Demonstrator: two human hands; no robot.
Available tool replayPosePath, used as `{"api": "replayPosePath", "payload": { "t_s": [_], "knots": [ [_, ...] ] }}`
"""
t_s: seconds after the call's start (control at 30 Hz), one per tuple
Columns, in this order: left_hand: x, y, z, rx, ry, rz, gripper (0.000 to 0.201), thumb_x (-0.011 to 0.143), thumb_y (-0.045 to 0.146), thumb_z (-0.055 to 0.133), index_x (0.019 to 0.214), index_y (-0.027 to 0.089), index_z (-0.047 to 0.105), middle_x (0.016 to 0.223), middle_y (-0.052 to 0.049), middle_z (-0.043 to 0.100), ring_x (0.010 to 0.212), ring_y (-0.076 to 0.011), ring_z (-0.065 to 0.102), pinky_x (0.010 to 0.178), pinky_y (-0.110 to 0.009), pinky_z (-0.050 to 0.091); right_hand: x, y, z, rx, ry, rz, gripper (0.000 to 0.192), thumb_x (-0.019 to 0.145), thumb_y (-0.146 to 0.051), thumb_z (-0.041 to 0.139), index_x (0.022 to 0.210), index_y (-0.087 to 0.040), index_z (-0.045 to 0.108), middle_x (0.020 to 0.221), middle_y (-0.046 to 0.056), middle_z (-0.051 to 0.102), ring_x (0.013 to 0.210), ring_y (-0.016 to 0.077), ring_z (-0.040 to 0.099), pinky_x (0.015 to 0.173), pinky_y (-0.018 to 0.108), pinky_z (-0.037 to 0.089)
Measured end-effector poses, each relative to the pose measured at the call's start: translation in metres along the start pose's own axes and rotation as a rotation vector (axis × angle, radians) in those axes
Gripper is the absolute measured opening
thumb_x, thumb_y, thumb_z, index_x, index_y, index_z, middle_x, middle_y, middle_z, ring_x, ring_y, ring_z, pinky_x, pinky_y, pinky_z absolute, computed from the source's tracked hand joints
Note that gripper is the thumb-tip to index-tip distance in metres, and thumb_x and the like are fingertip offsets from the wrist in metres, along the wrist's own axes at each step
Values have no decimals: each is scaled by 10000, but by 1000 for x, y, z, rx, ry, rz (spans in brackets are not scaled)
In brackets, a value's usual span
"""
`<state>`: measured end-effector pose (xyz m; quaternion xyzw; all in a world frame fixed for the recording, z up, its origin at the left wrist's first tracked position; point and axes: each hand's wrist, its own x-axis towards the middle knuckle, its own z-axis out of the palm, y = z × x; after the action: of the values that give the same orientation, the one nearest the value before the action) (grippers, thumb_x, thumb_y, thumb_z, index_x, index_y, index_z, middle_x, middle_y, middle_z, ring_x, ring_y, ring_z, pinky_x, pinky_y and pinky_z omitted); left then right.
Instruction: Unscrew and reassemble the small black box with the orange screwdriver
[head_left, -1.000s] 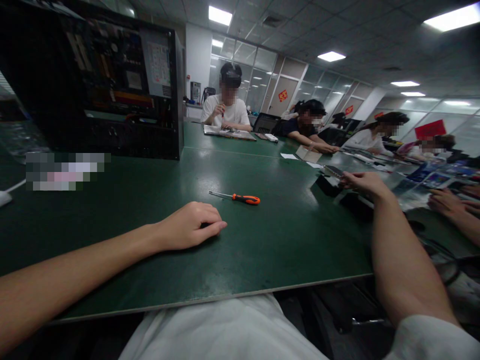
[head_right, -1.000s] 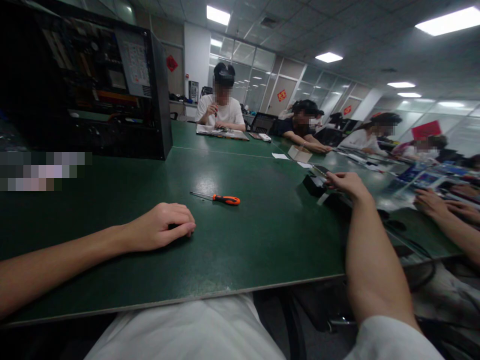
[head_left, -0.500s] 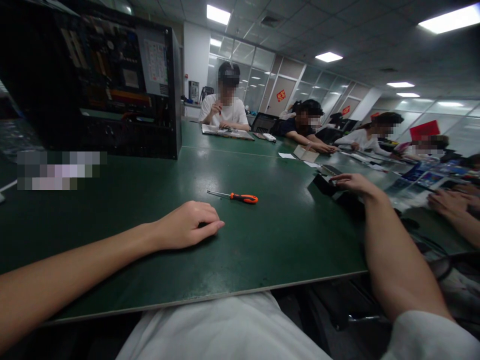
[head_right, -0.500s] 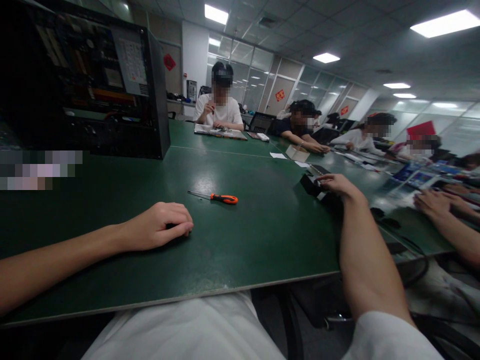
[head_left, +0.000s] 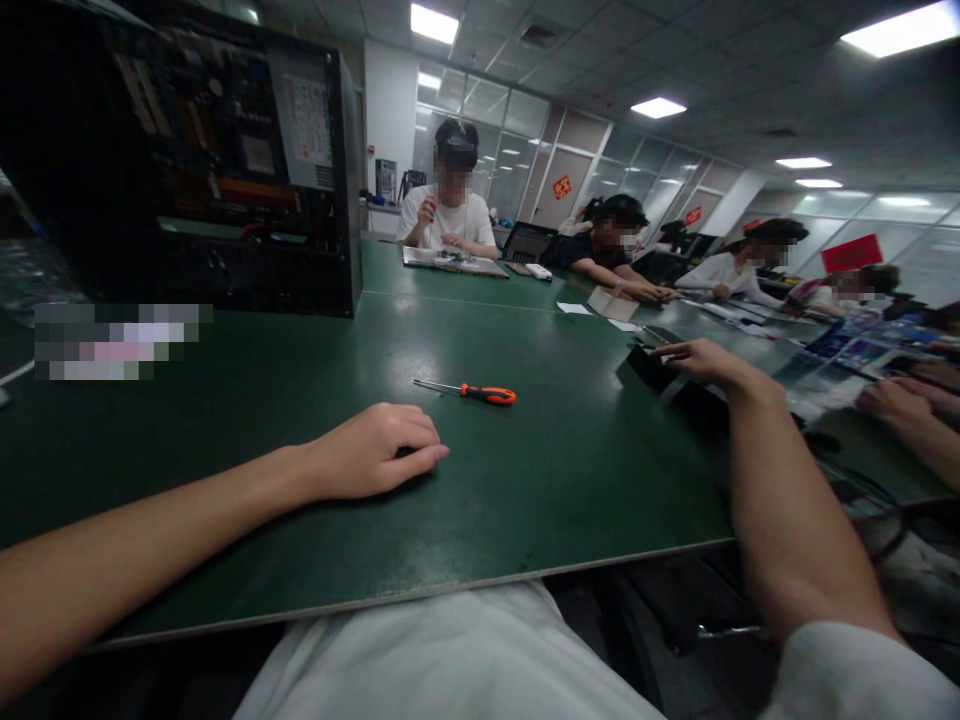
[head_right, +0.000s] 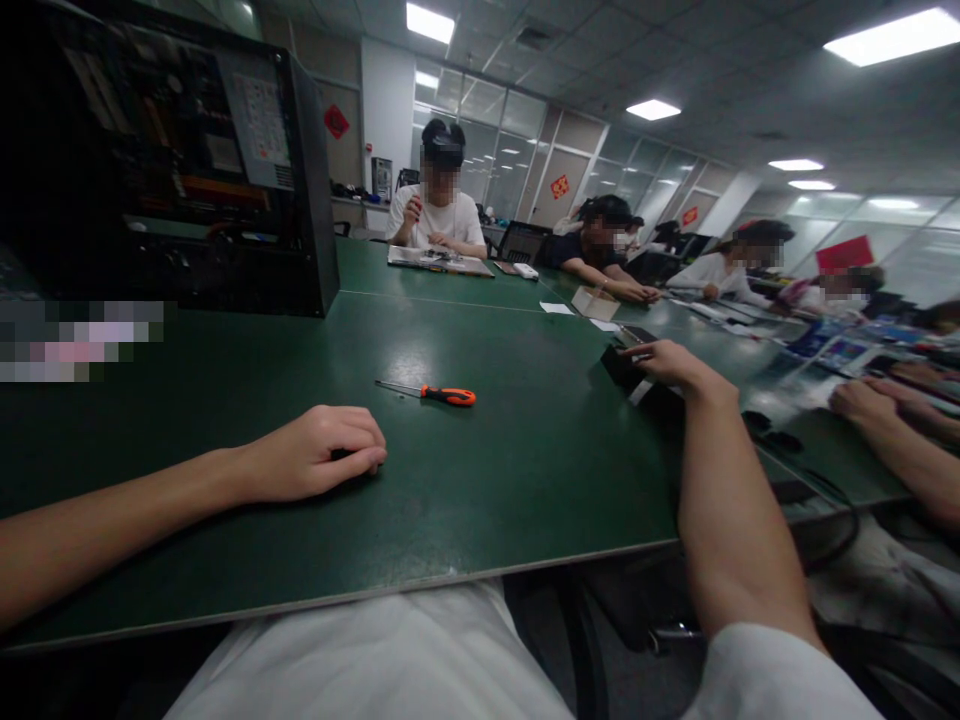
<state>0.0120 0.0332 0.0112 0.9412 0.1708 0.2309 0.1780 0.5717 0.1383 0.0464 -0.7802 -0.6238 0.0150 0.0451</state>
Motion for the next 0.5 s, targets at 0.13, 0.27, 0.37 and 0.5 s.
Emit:
{"api": "replayPosePath", "payload": {
  "t_s": [0.13,0.27,0.37,0.5],
  "knots": [
    [0,0,0,7,-7,0,322,1021,242,500,818,146,730,843,-74,723,810,-167,653,783,-264,496,-8,-4,-6,68,-110,55,549,876,-78,495,1411,-91,618,1207,180,715,863,193,666,732,254,479],
    [0,0,-1,11,-8,4,316,1020,242,505,822,147,734,843,-72,727,812,-167,657,783,-266,497,-13,-9,-10,85,-136,63,560,871,-70,495,1419,-92,607,1244,179,700,918,181,668,761,242,475],
    [0,0,-1,19,-8,9,314,1019,241,505,822,147,732,850,-74,727,814,-167,658,784,-268,498,-10,-12,-10,56,-115,56,534,858,-67,502,1367,-106,658,1203,171,716,888,168,672,772,242,472],
    [0,-1,0,38,-17,15,294,1016,239,511,843,150,732,887,-78,728,840,-171,662,798,-271,497,1,-13,-8,-30,-57,49,429,841,-23,539,1212,-89,745,1104,176,730,896,183,677,841,282,478]
  ]
}}
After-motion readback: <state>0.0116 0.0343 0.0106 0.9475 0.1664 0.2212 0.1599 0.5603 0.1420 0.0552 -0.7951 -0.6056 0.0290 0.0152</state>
